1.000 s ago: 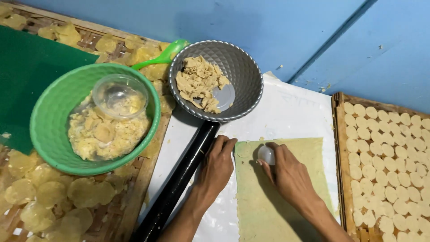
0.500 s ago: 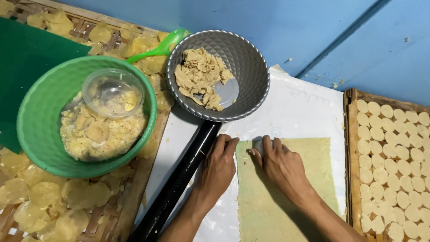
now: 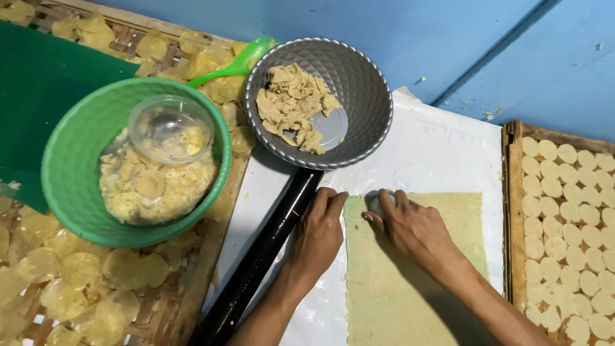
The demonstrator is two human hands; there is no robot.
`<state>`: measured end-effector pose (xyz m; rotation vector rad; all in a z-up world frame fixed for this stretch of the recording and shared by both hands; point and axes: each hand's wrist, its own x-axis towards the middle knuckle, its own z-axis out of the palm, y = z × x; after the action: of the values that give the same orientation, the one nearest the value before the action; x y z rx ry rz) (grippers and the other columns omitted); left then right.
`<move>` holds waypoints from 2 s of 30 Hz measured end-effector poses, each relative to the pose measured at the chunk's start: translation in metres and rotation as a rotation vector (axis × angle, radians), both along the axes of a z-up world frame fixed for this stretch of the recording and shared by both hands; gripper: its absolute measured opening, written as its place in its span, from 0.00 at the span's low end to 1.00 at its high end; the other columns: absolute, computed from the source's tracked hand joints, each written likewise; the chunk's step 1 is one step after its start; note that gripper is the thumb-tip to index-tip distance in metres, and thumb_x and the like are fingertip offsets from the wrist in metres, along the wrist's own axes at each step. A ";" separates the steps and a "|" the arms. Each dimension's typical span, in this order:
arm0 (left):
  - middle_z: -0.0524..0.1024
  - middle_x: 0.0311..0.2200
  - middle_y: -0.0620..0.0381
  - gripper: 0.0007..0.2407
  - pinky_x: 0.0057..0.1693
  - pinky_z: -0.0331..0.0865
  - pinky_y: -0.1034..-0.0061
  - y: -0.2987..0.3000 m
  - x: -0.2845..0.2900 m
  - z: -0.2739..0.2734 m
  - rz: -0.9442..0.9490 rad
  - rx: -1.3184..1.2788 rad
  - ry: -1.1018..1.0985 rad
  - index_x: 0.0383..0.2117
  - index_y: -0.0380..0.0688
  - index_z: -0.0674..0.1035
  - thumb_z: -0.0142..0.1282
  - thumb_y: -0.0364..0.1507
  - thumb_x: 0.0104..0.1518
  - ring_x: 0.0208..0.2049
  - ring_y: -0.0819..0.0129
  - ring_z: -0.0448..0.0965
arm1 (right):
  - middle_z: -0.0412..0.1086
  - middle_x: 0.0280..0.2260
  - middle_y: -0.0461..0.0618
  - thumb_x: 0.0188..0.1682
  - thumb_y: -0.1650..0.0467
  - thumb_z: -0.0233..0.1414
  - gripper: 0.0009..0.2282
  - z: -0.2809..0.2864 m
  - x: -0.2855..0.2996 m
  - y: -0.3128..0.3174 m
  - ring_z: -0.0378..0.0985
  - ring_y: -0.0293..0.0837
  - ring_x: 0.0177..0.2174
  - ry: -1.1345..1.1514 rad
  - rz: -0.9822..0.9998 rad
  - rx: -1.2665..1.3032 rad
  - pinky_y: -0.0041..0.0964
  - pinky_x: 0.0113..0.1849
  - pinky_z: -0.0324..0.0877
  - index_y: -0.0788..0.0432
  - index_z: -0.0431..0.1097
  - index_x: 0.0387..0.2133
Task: Cutting circular cracker shapes from flattened dough using a small round mold.
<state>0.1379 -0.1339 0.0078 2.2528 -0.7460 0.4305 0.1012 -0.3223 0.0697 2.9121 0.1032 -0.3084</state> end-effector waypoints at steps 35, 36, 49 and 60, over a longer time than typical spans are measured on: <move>0.74 0.38 0.51 0.10 0.40 0.72 0.66 0.000 -0.003 0.034 -0.008 -0.113 0.111 0.38 0.33 0.80 0.55 0.14 0.50 0.31 0.59 0.78 | 0.67 0.25 0.55 0.57 0.58 0.41 0.20 -0.004 -0.016 -0.019 0.71 0.44 0.13 -0.240 -0.060 0.175 0.34 0.10 0.66 0.65 0.62 0.44; 0.74 0.37 0.51 0.10 0.40 0.72 0.67 0.000 -0.003 0.034 -0.018 -0.113 0.118 0.39 0.32 0.80 0.55 0.14 0.50 0.31 0.59 0.77 | 0.67 0.21 0.55 0.58 0.56 0.39 0.21 -0.005 -0.015 -0.017 0.66 0.43 0.07 -0.264 -0.069 0.150 0.34 0.08 0.62 0.65 0.63 0.37; 0.74 0.37 0.51 0.10 0.41 0.72 0.68 0.000 -0.002 0.027 -0.020 -0.127 0.079 0.39 0.35 0.78 0.54 0.14 0.51 0.32 0.59 0.77 | 0.67 0.25 0.55 0.59 0.59 0.38 0.18 0.005 -0.012 -0.015 0.69 0.43 0.10 -0.234 -0.034 0.231 0.32 0.09 0.65 0.63 0.63 0.41; 0.73 0.34 0.58 0.09 0.37 0.73 0.71 0.005 -0.006 0.014 0.009 0.003 0.019 0.40 0.46 0.78 0.50 0.20 0.58 0.33 0.61 0.80 | 0.73 0.29 0.65 0.53 0.59 0.46 0.19 -0.007 -0.054 -0.070 0.81 0.68 0.31 -0.366 -0.373 0.528 0.63 0.35 0.74 0.54 0.57 0.54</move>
<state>0.1321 -0.1286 0.0219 2.2606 -0.7270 0.4120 0.0470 -0.3923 0.0624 3.4383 -0.4917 0.2443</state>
